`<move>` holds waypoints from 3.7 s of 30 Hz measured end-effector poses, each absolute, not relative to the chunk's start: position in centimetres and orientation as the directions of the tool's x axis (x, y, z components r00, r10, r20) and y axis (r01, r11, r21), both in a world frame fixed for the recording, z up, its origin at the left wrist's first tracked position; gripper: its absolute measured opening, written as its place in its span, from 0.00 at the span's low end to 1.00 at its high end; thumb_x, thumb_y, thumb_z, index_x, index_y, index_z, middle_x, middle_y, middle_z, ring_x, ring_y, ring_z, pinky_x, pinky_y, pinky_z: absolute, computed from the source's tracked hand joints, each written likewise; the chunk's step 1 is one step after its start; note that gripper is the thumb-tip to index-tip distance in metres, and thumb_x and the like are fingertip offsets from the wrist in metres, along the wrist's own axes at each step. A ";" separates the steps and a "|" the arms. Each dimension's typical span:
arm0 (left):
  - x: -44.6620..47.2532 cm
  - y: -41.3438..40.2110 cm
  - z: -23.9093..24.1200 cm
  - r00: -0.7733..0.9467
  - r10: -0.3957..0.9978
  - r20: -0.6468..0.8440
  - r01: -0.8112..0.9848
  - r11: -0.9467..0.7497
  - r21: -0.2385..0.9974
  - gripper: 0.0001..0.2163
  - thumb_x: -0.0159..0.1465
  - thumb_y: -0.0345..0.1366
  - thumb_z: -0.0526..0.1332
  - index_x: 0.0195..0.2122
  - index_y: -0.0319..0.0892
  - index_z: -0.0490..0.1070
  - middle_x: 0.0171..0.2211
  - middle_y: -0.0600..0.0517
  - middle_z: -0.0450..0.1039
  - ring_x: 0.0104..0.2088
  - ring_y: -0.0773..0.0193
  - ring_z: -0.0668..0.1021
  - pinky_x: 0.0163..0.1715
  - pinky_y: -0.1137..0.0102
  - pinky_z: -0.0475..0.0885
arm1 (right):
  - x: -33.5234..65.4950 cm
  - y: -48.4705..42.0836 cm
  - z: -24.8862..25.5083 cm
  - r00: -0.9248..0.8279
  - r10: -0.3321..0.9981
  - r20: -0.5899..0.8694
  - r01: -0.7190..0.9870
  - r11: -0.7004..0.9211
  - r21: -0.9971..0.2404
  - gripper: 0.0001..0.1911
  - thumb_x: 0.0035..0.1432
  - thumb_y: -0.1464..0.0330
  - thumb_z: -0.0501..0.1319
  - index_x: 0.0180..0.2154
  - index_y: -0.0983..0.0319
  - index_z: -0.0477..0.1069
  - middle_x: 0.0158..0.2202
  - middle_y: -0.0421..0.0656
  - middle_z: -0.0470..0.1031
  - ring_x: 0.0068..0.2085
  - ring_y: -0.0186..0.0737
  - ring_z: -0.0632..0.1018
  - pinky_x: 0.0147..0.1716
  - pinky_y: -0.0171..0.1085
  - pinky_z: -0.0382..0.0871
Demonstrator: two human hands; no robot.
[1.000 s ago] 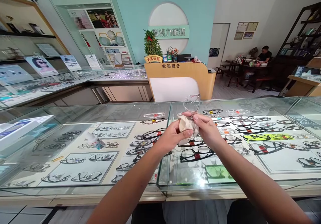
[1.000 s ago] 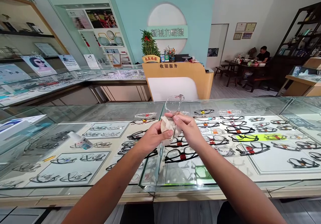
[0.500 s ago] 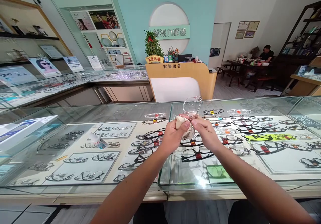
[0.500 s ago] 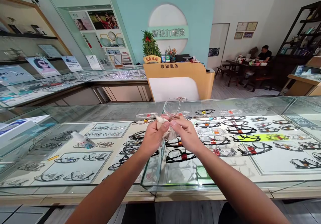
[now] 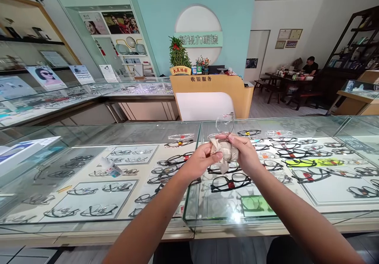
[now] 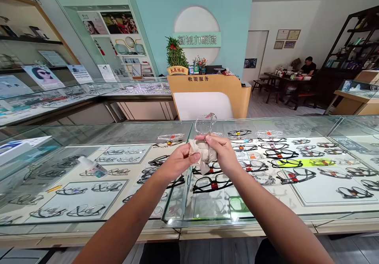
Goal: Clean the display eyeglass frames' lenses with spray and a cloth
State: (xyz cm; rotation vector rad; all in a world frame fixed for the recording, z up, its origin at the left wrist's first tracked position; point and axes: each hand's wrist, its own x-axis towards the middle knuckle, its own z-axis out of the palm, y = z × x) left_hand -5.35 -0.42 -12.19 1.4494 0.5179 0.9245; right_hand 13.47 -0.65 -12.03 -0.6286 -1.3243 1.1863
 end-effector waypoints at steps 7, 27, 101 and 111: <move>-4.6 -1.1 -12.2 0.386 0.895 0.224 -0.213 -0.150 0.965 0.28 0.57 0.50 0.79 0.52 0.41 0.75 0.36 0.53 0.75 0.33 0.66 0.73 0.37 0.71 0.68 | 12.8 -0.6 -12.7 -0.176 0.892 0.415 -0.278 0.359 -0.891 0.17 0.67 0.50 0.68 0.47 0.51 0.89 0.52 0.44 0.87 0.58 0.51 0.80 0.67 0.53 0.66; -5.9 -1.0 -11.2 0.493 0.843 0.216 -0.145 -0.165 0.976 0.22 0.64 0.58 0.71 0.34 0.41 0.76 0.27 0.54 0.71 0.29 0.66 0.69 0.38 0.68 0.67 | 13.5 -0.8 -12.1 -0.189 0.920 0.345 -0.293 0.282 -0.914 0.19 0.65 0.49 0.70 0.47 0.54 0.89 0.48 0.46 0.86 0.52 0.51 0.81 0.54 0.46 0.73; -5.8 -0.3 -11.0 0.278 0.900 0.337 -0.230 -0.278 0.933 0.26 0.65 0.58 0.70 0.25 0.39 0.72 0.17 0.52 0.72 0.17 0.70 0.69 0.19 0.74 0.61 | 14.0 -1.5 -11.4 -0.530 0.718 0.451 0.017 0.541 -0.841 0.18 0.74 0.53 0.62 0.41 0.52 0.88 0.69 0.44 0.70 0.72 0.52 0.68 0.73 0.52 0.55; -6.2 0.7 -11.4 0.163 0.964 0.208 -0.313 -0.150 0.938 0.27 0.56 0.62 0.76 0.28 0.39 0.76 0.22 0.53 0.75 0.22 0.70 0.73 0.25 0.74 0.68 | 14.1 -1.1 -11.2 -0.518 0.718 0.464 -0.004 0.541 -0.841 0.19 0.75 0.54 0.61 0.38 0.54 0.87 0.63 0.44 0.75 0.68 0.51 0.71 0.71 0.50 0.58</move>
